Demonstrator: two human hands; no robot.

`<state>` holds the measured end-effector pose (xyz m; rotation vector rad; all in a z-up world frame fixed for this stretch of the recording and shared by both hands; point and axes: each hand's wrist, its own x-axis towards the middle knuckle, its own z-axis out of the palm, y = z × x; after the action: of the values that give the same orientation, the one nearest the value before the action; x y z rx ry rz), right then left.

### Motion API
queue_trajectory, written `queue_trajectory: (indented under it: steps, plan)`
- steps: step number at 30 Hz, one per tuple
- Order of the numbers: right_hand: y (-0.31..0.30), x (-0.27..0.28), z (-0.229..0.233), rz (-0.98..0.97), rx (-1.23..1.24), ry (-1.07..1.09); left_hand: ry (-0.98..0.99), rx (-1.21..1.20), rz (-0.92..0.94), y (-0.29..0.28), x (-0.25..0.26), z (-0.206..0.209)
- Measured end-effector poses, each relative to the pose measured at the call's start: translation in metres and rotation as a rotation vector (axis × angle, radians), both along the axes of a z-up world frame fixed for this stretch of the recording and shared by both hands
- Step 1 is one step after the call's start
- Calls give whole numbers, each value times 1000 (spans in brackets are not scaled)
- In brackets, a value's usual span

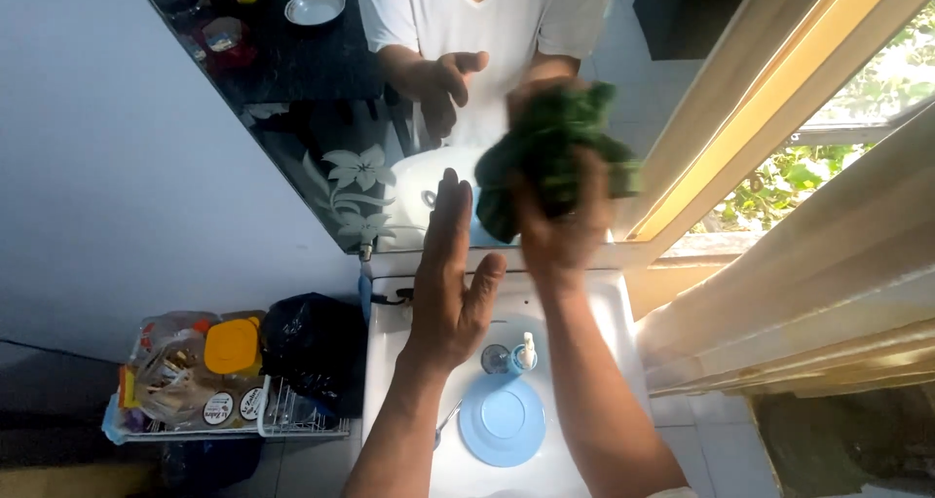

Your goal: Wiping a bathroom mirror with a cloth.

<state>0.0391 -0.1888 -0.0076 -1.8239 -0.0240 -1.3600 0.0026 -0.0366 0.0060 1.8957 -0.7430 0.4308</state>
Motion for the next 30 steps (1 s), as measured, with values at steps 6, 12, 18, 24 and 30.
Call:
queue_trajectory:
  steps: [6, 12, 18, 24, 30]
  plan:
    - [16, 16, -19, -8, -130, 10, 5, -29, -23, 1, 2, -4]
    - [-41, 4, -35, -137, -22, -15, 27, -33, -40, 1, -2, 6]
    - [-31, 5, -46, -103, 62, -13, 14, 5, -14, -1, 0, -3]
    - [18, 21, -87, 147, -58, 122, 40, -42, -48, -2, 3, -7]
    - [-39, 4, -81, -142, -74, 119, 35, 16, -7, 3, 8, -10]
